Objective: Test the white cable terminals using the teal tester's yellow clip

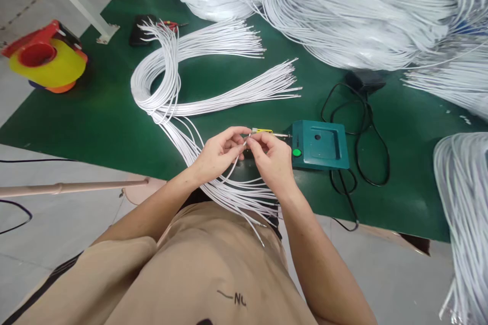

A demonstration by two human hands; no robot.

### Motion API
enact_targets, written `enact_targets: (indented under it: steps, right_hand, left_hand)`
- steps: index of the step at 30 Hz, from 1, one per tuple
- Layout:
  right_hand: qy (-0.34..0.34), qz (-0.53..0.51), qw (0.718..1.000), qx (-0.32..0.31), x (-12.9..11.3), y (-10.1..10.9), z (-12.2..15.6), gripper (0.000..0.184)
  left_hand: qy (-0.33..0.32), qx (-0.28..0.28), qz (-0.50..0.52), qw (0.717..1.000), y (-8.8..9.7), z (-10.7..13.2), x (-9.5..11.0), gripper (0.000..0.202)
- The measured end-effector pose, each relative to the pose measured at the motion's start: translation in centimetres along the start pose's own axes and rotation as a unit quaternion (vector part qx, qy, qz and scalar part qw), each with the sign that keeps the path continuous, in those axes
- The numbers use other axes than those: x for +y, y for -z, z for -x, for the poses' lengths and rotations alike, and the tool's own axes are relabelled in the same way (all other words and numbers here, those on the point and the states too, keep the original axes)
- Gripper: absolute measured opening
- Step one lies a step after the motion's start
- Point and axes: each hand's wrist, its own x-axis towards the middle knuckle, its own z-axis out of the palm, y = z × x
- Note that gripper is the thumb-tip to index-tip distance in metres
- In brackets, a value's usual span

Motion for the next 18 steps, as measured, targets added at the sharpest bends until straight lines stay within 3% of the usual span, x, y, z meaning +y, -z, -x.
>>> enact_targets:
  steps: [3, 7, 11, 13, 18]
  right_hand:
    - [0.125, 0.183, 0.975, 0.024, 0.6, -0.5, 0.1, 0.026]
    - [0.236, 0.399, 0.886, -0.008, 1.1, 0.4, -0.7, 0.028]
    - [0.194, 0.455, 0.869, -0.007, 1.4, 2.9, -2.6, 0.022]
    - [0.162, 0.473, 0.865, -0.045, 1.7, 3.9, -3.5, 0.014]
    - [0.14, 0.476, 0.862, -0.102, 2.3, 4.7, -4.6, 0.007]
  left_hand:
    - [0.052, -0.032, 0.098, 0.993, 0.2, -0.4, 0.3, 0.039]
    - [0.105, -0.036, 0.171, 0.979, 0.5, -1.3, 0.1, 0.039]
    - [0.085, 0.004, 0.105, 0.991, 0.4, -2.4, -0.6, 0.04]
    - [0.076, 0.018, 0.064, 0.995, 0.2, -2.9, -1.0, 0.04]
    - [0.074, 0.033, 0.022, 0.996, -0.2, -4.0, -1.8, 0.037]
